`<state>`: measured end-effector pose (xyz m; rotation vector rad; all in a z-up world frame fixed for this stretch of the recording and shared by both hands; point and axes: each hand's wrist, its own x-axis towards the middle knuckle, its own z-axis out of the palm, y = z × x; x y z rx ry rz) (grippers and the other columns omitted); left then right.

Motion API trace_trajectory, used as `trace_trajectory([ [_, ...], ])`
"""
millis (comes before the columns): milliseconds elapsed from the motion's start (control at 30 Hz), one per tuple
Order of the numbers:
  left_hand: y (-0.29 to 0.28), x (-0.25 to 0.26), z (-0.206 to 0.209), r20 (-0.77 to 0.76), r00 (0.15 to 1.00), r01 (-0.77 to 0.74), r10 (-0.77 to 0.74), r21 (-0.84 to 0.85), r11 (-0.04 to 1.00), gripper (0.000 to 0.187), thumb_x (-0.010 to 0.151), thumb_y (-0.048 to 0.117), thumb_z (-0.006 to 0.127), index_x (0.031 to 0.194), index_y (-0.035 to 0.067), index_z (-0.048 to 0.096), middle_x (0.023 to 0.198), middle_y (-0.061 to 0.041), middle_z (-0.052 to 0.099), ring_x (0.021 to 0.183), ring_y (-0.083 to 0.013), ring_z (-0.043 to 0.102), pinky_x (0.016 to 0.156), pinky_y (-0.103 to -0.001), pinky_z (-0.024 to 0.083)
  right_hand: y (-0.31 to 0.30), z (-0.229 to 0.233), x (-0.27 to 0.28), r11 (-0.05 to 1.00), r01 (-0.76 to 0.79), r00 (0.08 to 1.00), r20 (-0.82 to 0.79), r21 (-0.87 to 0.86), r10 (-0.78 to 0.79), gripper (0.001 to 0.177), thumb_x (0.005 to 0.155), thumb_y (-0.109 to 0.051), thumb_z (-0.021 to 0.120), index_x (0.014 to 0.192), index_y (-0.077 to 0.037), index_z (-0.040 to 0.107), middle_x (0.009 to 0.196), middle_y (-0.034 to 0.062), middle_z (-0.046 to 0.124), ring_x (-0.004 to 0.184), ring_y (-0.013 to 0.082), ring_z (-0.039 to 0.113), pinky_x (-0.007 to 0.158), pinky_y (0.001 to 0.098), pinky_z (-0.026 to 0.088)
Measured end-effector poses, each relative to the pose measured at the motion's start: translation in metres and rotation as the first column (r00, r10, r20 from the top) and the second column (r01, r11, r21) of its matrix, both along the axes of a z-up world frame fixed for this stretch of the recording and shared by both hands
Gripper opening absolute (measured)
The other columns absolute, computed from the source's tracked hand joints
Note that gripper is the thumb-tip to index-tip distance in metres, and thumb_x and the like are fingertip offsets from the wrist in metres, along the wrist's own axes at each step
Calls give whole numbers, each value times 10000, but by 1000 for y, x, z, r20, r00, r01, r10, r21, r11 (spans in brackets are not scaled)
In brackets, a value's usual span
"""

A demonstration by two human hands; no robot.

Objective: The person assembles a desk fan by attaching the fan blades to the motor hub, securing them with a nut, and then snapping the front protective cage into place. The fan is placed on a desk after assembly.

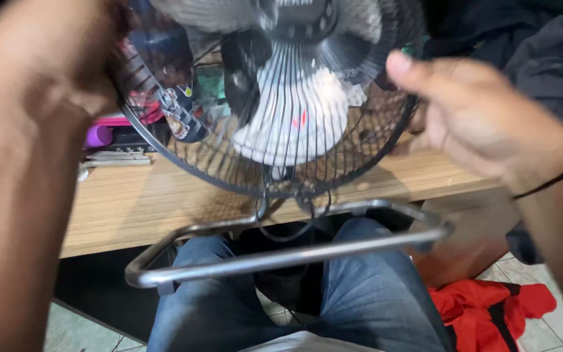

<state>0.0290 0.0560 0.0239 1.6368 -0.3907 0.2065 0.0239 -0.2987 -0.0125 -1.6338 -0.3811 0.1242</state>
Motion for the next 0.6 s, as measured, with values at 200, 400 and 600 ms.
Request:
trace_trajectory([
  [200,-7,9,6,153,988,-35,29,36,999,478,812,132,774,1242,23,595,1080,-99,720,921,-213,716,807,-357,605,-22,27,14,997,-65,963,261,-40,74,477,1062,-416,579,1287,5,577,1165,105,707,989,221,704,853,420,595],
  [400,-23,36,14,284,959,1,6,-24,1000,566,802,64,811,1289,23,525,1123,-108,698,951,-222,717,812,-347,604,-23,-4,46,978,206,960,191,15,-205,643,833,-257,771,1378,-45,507,1135,124,720,941,224,721,730,376,599],
  [600,-26,41,-9,378,926,-8,-10,47,999,865,729,0,879,1431,47,375,1264,-95,619,1100,-167,682,926,-329,617,-36,-44,63,974,224,939,274,-31,-207,725,825,-138,775,1435,-51,394,1269,99,667,1051,204,669,797,378,575],
])
